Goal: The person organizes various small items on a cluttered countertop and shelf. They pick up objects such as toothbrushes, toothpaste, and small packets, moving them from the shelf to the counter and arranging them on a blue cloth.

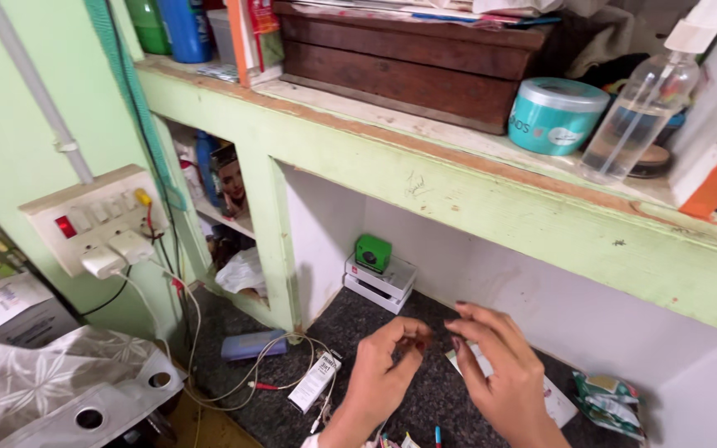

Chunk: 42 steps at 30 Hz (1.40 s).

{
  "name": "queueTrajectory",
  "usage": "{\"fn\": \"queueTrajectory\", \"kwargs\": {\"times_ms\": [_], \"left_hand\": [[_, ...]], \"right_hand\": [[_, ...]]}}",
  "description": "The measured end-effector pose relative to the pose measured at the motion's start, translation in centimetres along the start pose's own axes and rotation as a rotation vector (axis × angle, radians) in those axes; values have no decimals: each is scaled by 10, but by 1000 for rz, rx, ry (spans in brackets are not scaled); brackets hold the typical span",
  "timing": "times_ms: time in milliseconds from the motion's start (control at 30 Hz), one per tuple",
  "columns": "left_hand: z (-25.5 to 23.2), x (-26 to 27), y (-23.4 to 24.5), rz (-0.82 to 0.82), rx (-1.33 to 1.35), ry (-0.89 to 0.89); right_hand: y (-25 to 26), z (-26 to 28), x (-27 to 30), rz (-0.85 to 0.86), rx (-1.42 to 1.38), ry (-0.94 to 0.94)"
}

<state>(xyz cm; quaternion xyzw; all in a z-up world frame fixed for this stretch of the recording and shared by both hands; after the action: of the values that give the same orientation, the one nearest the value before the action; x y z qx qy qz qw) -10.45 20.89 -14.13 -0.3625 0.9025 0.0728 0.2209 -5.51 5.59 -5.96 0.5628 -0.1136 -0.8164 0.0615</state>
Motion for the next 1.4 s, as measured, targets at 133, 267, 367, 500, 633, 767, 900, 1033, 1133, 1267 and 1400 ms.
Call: {"fn": "queueTrajectory", "kwargs": {"times_ms": [133,267,367,500,633,767,900,1033,1133,1267,1400], "left_hand": [[-34,-10,15,-35,-56,-83],[-62,-15,32,-114,-104,-156],[-81,-11,40,-155,-134,-190],[-100,-4,32,-157,-173,-211],[-116,5,14,-134,-184,-288],[-129,12,2,-101,-150,-320],[-131,9,3,-35,-191,-273],[-138,-11,14,-11,-204,-299],[-137,-27,21,25,-214,-298],[-131,-48,31,83,-202,-290],[-124,-66,30,159,-199,-337]], "right_hand": [[3,15,-31,0,-11,122],[8,30,-57,-26,20,206],[18,42,-67,-70,29,223],[40,43,-77,-146,80,235],[67,36,-91,-263,225,325],[92,27,-108,-374,331,402],[92,17,-120,-376,306,391],[54,28,-134,-290,261,387],[21,39,-160,-181,339,486],[1,23,-229,85,487,548],[-33,-33,-301,510,805,254]]}}
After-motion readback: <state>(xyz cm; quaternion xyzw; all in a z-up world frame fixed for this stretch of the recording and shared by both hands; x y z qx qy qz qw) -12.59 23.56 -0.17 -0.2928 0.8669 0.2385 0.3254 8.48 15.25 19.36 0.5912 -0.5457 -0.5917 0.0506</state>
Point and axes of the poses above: each hand's wrist, its own x-axis away from the middle knuckle, its own y-axis out of the back of the hand, z = x × y, the point moved 10 cm from there along -x, towards the middle knuckle, and after that the axes turned 12 degrees about -z, right-handed, at the moved point
